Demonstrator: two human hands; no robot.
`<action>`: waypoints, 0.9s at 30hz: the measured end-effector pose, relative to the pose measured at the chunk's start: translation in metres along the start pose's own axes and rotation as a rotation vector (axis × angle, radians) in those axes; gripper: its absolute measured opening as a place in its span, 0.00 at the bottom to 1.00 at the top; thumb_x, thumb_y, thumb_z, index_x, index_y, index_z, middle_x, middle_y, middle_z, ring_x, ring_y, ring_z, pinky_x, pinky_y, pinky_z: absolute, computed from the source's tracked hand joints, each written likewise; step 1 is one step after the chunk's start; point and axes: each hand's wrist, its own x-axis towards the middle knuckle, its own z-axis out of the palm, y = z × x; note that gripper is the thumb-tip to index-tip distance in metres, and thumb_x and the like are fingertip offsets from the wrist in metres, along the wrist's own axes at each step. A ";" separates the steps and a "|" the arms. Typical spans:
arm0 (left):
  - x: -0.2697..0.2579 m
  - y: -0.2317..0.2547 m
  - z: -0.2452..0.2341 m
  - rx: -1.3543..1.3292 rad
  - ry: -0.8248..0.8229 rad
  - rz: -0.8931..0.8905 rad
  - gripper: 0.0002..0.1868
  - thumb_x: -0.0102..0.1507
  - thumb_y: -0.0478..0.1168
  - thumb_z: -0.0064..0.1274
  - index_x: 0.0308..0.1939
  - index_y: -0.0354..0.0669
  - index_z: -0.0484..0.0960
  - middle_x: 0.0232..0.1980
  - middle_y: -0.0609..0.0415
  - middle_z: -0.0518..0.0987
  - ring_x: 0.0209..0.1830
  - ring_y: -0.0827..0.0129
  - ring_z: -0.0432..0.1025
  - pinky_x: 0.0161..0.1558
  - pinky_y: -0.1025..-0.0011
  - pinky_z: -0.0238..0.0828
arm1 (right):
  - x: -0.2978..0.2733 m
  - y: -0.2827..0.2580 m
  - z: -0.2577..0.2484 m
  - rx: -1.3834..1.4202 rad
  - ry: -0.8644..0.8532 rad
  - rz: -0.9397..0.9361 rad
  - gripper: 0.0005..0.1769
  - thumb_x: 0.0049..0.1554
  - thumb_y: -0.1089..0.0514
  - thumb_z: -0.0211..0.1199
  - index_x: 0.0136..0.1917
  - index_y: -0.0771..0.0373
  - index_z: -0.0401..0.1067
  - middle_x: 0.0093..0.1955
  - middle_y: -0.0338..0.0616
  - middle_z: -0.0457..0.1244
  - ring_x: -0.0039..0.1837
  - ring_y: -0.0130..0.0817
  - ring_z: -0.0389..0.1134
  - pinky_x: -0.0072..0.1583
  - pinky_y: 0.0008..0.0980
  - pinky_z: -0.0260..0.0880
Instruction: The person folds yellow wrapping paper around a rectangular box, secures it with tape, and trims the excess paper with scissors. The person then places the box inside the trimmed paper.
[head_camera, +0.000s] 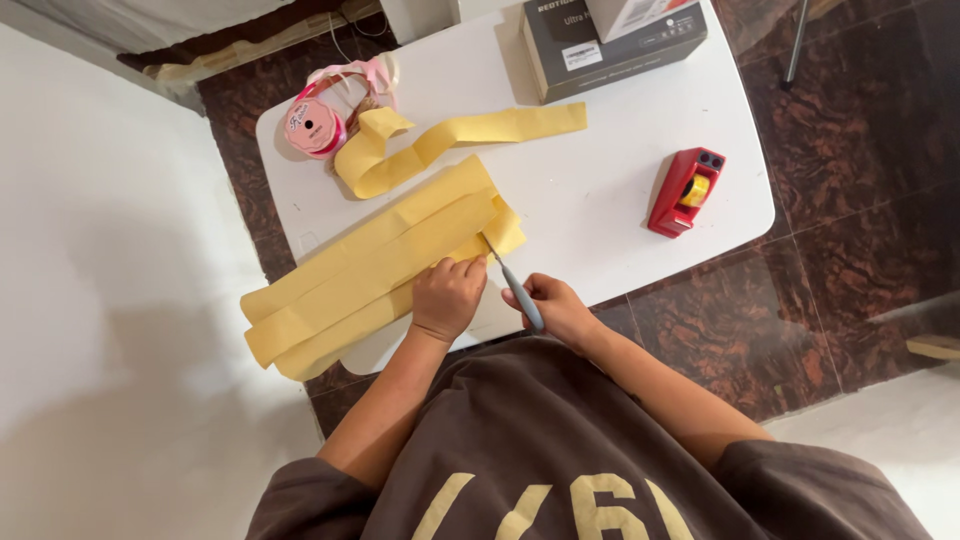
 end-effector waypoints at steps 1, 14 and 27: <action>0.000 0.000 -0.001 -0.015 0.004 -0.007 0.06 0.58 0.41 0.59 0.39 0.49 0.85 0.29 0.66 0.79 0.32 0.70 0.72 0.32 0.69 0.71 | 0.001 0.000 0.001 0.011 -0.001 -0.005 0.21 0.56 0.41 0.68 0.40 0.61 0.69 0.28 0.36 0.61 0.30 0.22 0.57 0.35 0.24 0.58; 0.007 -0.004 -0.007 0.046 0.061 0.059 0.03 0.61 0.41 0.59 0.36 0.49 0.85 0.26 0.64 0.76 0.35 0.67 0.68 0.41 0.66 0.64 | 0.001 -0.013 0.009 0.008 0.016 -0.028 0.22 0.57 0.40 0.67 0.40 0.61 0.69 0.29 0.36 0.62 0.31 0.21 0.57 0.35 0.24 0.58; 0.006 -0.004 -0.009 0.011 0.028 0.057 0.04 0.60 0.41 0.60 0.37 0.50 0.86 0.27 0.64 0.77 0.36 0.67 0.69 0.45 0.65 0.64 | 0.012 -0.013 0.011 0.099 0.009 0.001 0.22 0.56 0.39 0.68 0.39 0.61 0.70 0.28 0.35 0.60 0.30 0.21 0.55 0.33 0.24 0.54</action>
